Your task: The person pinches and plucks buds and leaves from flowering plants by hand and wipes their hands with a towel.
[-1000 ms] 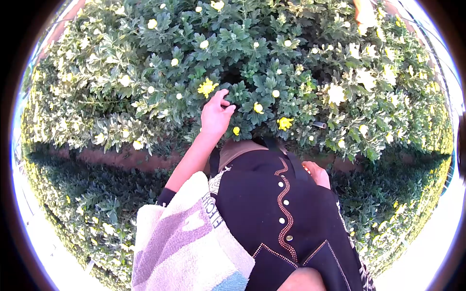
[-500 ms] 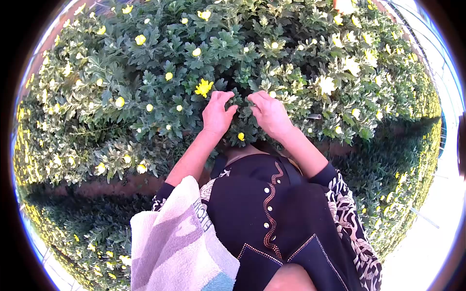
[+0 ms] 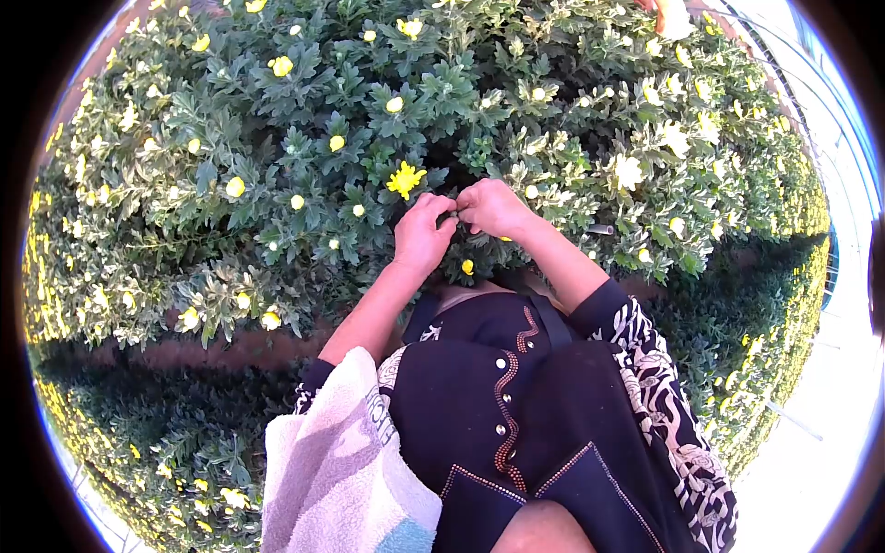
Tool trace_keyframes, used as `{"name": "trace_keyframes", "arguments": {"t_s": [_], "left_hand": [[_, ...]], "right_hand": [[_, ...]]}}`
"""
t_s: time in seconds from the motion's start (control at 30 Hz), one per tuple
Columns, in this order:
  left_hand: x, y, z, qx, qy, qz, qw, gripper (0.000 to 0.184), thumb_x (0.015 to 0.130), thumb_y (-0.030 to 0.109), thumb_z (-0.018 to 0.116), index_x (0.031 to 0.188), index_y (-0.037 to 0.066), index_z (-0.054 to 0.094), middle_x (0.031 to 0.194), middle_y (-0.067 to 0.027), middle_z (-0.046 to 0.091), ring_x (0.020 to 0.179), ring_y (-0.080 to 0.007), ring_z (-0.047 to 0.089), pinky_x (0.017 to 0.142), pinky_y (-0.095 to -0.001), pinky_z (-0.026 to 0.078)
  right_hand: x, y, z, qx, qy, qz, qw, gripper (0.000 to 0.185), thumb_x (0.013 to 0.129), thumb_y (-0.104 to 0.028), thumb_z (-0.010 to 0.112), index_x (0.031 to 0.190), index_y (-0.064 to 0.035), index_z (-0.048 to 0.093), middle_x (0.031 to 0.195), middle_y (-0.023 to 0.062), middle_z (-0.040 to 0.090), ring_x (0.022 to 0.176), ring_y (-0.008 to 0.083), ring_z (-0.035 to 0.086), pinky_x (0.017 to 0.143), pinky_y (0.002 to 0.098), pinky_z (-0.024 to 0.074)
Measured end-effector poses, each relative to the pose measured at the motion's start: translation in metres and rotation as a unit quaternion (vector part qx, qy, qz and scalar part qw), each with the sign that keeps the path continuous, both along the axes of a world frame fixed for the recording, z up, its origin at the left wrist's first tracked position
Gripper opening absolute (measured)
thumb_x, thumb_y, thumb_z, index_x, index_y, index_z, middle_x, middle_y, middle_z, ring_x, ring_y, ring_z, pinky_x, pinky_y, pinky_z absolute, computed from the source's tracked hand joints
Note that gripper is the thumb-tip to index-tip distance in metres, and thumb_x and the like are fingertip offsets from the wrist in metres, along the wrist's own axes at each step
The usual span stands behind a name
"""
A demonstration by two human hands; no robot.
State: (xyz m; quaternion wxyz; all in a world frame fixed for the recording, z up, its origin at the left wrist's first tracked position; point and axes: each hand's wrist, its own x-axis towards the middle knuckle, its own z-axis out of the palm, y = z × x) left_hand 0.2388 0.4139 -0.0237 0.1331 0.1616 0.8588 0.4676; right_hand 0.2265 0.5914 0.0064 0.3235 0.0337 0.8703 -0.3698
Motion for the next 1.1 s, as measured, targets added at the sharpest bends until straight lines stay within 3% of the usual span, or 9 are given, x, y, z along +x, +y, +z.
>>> {"name": "trace_keyframes", "arguments": {"t_s": [0.03, 0.27, 0.33, 0.47, 0.53, 0.7, 0.8, 1.0, 1.1], "left_hand": [[0.001, 0.001, -0.002, 0.013, 0.002, 0.009, 1.000, 0.021, 0.077, 0.012, 0.070, 0.098, 0.010, 0.065, 0.098, -0.0079, 0.061, 0.093, -0.0312, 0.063, 0.079, -0.0402, 0.051], [0.005, 0.004, -0.022, 0.111, 0.005, 0.023, 0.994, 0.019, 0.077, 0.001, 0.070, 0.094, 0.002, 0.062, 0.091, -0.0100, 0.058, 0.083, -0.0250, 0.061, 0.074, -0.0330, 0.049], [0.005, 0.005, -0.026, 0.124, -0.016, 0.022, 0.992, 0.019, 0.077, 0.001, 0.070, 0.093, 0.002, 0.061, 0.090, -0.0094, 0.057, 0.080, -0.0231, 0.059, 0.072, -0.0318, 0.048], [0.002, 0.005, -0.025, 0.117, -0.107, 0.019, 0.987, 0.019, 0.077, 0.007, 0.071, 0.092, 0.006, 0.058, 0.092, -0.0108, 0.058, 0.085, -0.0308, 0.060, 0.074, -0.0378, 0.049], [-0.001, 0.004, -0.021, 0.096, -0.084, 0.007, 0.992, 0.021, 0.079, 0.010, 0.071, 0.093, 0.006, 0.058, 0.092, -0.0112, 0.058, 0.085, -0.0305, 0.060, 0.075, -0.0380, 0.049], [-0.020, 0.008, -0.018, 0.104, 0.027, 0.006, 0.994, 0.034, 0.083, 0.030, 0.072, 0.100, 0.004, 0.057, 0.098, -0.0128, 0.062, 0.092, -0.0326, 0.059, 0.084, -0.0397, 0.047], [-0.042, 0.025, -0.031, 0.315, -0.188, 0.110, 0.924, 0.025, 0.093, 0.017, 0.062, 0.112, 0.002, 0.057, 0.108, -0.0136, 0.066, 0.101, -0.0238, 0.062, 0.091, -0.0352, 0.048], [-0.083, 0.049, -0.045, 0.159, -0.193, 0.090, 0.964, 0.039, 0.083, -0.001, 0.064, 0.121, 0.001, 0.055, 0.112, -0.0158, 0.065, 0.104, -0.0231, 0.064, 0.091, -0.0347, 0.051], [-0.090, 0.058, -0.059, 0.084, -0.166, 0.027, 0.982, 0.045, 0.075, 0.001, 0.071, 0.119, 0.006, 0.060, 0.110, -0.0156, 0.066, 0.101, -0.0259, 0.065, 0.088, -0.0357, 0.052]], "right_hand": [[-0.001, 0.003, -0.003, -0.063, -0.035, -0.046, 0.996, 0.016, 0.081, -0.001, 0.064, 0.096, 0.0022, 0.070, 0.083, 0.0105, 0.070, 0.067, 0.0143, 0.070, 0.061, 0.0293, 0.0550], [-0.007, 0.011, -0.029, -0.050, -0.058, -0.070, 0.995, 0.014, 0.082, -0.004, 0.063, 0.093, -0.0009, 0.071, 0.085, 0.0110, 0.071, 0.069, 0.0199, 0.070, 0.064, 0.0340, 0.0552], [-0.009, 0.011, -0.034, 0.104, 0.146, 0.112, 0.977, 0.017, 0.082, -0.010, 0.061, 0.092, -0.0022, 0.072, 0.094, 0.0170, 0.072, 0.082, 0.0265, 0.071, 0.070, 0.0375, 0.0570], [-0.012, 0.009, -0.045, 0.163, 0.141, 0.101, 0.971, 0.018, 0.083, -0.015, 0.061, 0.092, -0.0045, 0.073, 0.101, 0.0186, 0.071, 0.096, 0.0314, 0.069, 0.079, 0.0414, 0.0560], [-0.016, 0.011, -0.049, 0.299, 0.053, -0.026, 0.953, 0.012, 0.078, -0.015, 0.066, 0.086, -0.0117, 0.074, 0.095, 0.0128, 0.071, 0.092, 0.0321, 0.068, 0.082, 0.0410, 0.0546], [-0.031, 0.022, -0.016, 0.214, 0.076, -0.232, 0.946, 0.074, 0.070, -0.044, 0.082, 0.115, 0.0044, 0.047, 0.102, 0.0248, 0.067, 0.099, 0.0390, 0.066, 0.086, 0.0435, 0.0536], [-0.039, 0.025, -0.034, 0.192, 0.191, -0.288, 0.919, 0.055, 0.079, -0.030, 0.077, 0.117, 0.0021, 0.052, 0.096, 0.0214, 0.069, 0.086, 0.0358, 0.070, 0.077, 0.0407, 0.0563], [-0.044, 0.039, -0.047, -0.134, 0.040, -0.324, 0.936, 0.025, 0.086, 0.003, 0.065, 0.110, 0.0024, 0.061, 0.099, 0.0122, 0.069, 0.078, 0.0158, 0.071, 0.056, 0.0263, 0.0550], [-0.041, 0.039, -0.053, -0.158, 0.030, -0.333, 0.929, 0.030, 0.083, 0.007, 0.064, 0.112, 0.0021, 0.061, 0.101, 0.0114, 0.069, 0.079, 0.0177, 0.071, 0.056, 0.0269, 0.0556]]}}
